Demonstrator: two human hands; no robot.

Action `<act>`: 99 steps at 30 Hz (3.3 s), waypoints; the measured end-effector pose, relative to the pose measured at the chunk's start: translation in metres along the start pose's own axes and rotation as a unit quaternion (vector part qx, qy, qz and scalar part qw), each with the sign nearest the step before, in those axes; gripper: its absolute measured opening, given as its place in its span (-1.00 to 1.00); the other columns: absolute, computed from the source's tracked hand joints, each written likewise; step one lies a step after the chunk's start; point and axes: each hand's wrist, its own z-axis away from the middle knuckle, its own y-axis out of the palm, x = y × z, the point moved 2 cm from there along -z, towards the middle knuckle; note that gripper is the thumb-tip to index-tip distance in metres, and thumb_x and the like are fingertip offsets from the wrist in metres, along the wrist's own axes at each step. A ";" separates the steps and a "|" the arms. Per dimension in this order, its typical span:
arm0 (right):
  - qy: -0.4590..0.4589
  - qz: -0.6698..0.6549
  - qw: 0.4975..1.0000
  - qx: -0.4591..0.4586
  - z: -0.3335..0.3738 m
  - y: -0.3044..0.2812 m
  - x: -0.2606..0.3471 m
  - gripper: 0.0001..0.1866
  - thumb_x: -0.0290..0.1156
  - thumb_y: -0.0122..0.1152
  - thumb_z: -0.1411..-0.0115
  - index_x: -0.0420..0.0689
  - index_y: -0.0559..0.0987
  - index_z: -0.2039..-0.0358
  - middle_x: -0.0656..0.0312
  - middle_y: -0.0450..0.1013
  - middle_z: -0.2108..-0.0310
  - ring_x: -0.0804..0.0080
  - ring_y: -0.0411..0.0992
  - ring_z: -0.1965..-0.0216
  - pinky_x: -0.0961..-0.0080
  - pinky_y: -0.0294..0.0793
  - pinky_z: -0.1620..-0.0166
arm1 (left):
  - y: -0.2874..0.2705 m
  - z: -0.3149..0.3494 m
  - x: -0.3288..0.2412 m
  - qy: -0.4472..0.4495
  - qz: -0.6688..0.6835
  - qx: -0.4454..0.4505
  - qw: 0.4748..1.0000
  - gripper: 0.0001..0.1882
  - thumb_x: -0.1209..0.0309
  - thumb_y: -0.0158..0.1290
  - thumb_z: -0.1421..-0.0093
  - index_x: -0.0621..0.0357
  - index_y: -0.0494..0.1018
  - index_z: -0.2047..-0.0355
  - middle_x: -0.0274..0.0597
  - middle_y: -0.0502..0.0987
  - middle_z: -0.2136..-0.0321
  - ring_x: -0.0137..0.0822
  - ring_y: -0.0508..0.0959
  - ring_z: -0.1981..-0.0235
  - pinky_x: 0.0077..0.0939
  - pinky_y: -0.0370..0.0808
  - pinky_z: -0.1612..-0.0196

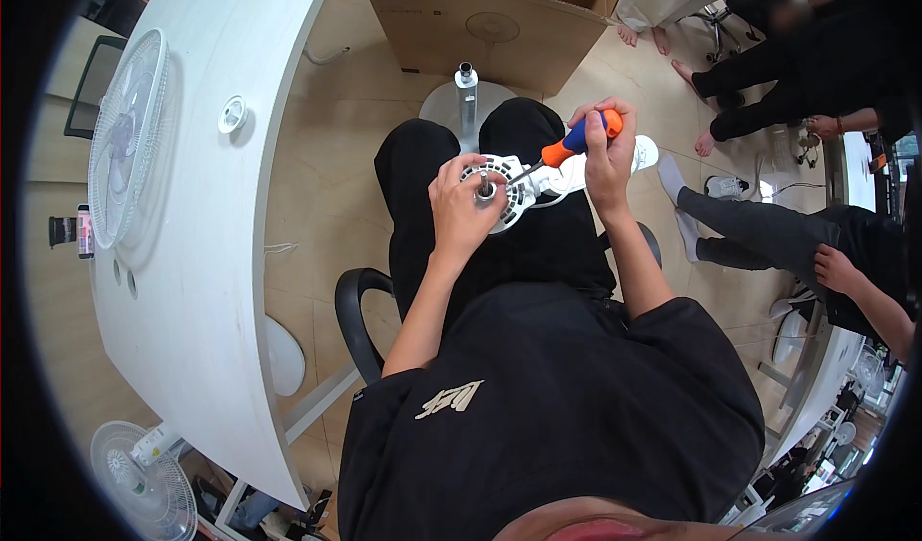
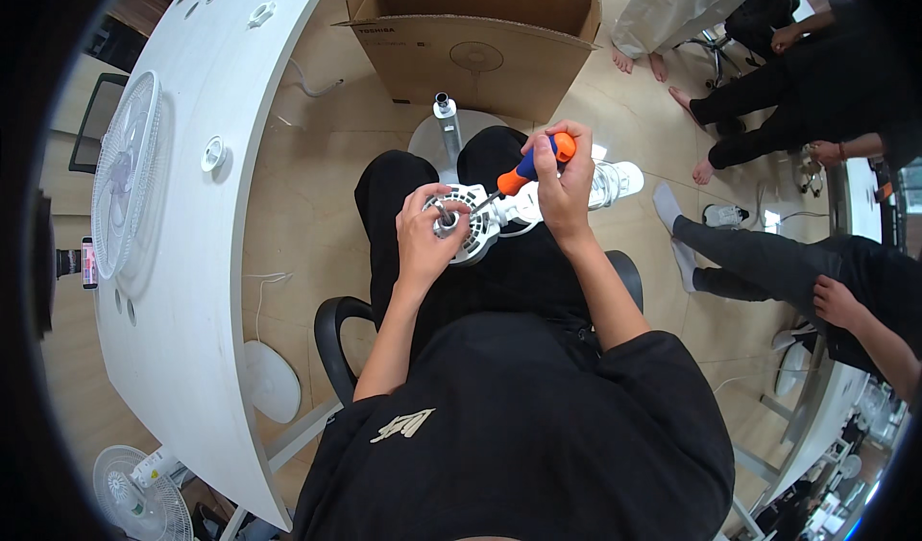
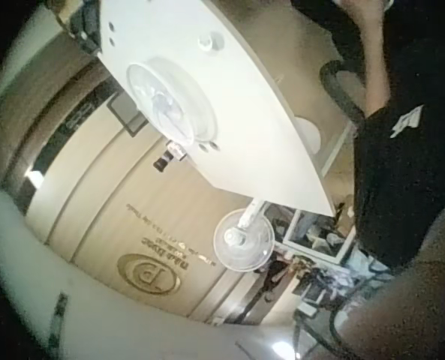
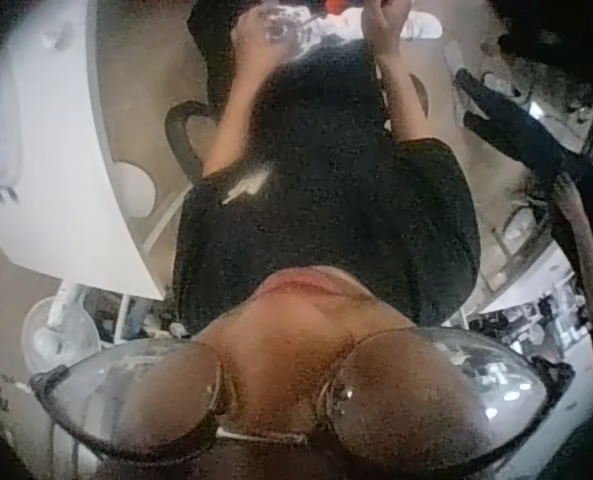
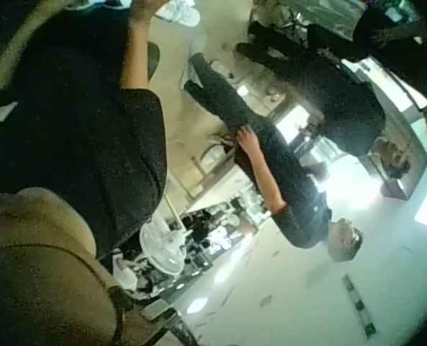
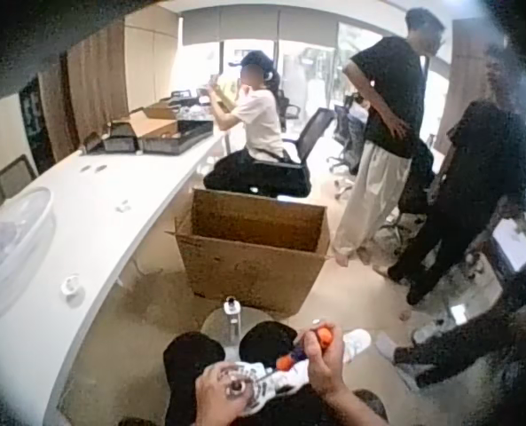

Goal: Assemble or repair a fan motor component using a screwdriver.

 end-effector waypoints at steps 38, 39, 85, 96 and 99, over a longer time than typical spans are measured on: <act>-0.192 0.116 0.926 0.302 -0.009 0.057 0.043 -0.67 -0.40 0.33 -0.21 -0.12 0.43 0.07 0.12 0.51 0.19 0.08 0.55 0.27 0.30 0.53 0.28 | 0.010 0.009 0.027 0.078 -0.040 -0.002 0.996 -0.67 0.23 0.32 0.02 0.20 0.57 0.34 -0.05 0.49 0.06 0.03 0.43 -0.07 -0.03 0.34 -0.08; -0.234 0.123 0.919 0.292 -0.011 0.060 0.042 -0.69 -0.41 0.33 -0.22 -0.12 0.43 0.08 0.13 0.50 0.17 0.10 0.55 0.29 0.31 0.53 0.30 | 0.007 0.008 0.025 0.058 -0.044 0.015 0.997 -0.68 0.23 0.33 0.03 0.17 0.57 0.35 -0.06 0.49 0.07 0.02 0.44 -0.06 -0.04 0.35 -0.07; -0.213 0.037 0.958 0.189 0.002 0.053 0.021 -0.55 -0.49 0.50 -0.04 -0.06 0.55 0.04 0.06 0.40 -0.05 0.16 0.46 0.01 0.32 0.49 0.01 | 0.008 0.008 0.013 0.058 -0.045 -0.043 0.996 -0.80 0.18 0.35 -0.04 -0.05 0.63 0.42 -0.33 0.56 0.16 -0.19 0.55 0.03 -0.18 0.46 0.04; -0.201 -0.024 0.947 0.249 0.007 0.058 0.027 -0.60 -0.68 0.25 -0.14 -0.10 0.53 0.00 -0.02 0.40 -0.08 0.16 0.49 -0.02 0.34 0.54 0.01 | 0.011 0.009 0.011 0.067 -0.059 -0.045 0.995 -0.68 0.15 0.31 -0.04 0.12 0.59 0.33 -0.17 0.53 0.09 -0.07 0.52 -0.02 -0.13 0.46 -0.02; -0.207 -0.033 0.953 0.220 0.010 0.066 0.026 -0.57 -0.67 0.38 -0.07 -0.08 0.53 0.05 0.05 0.37 0.05 0.24 0.48 0.10 0.39 0.53 0.07 | 0.010 0.012 0.018 0.070 -0.065 -0.062 0.994 -0.63 0.18 0.32 0.00 0.18 0.58 0.28 -0.07 0.51 0.04 -0.03 0.52 -0.04 -0.10 0.47 -0.03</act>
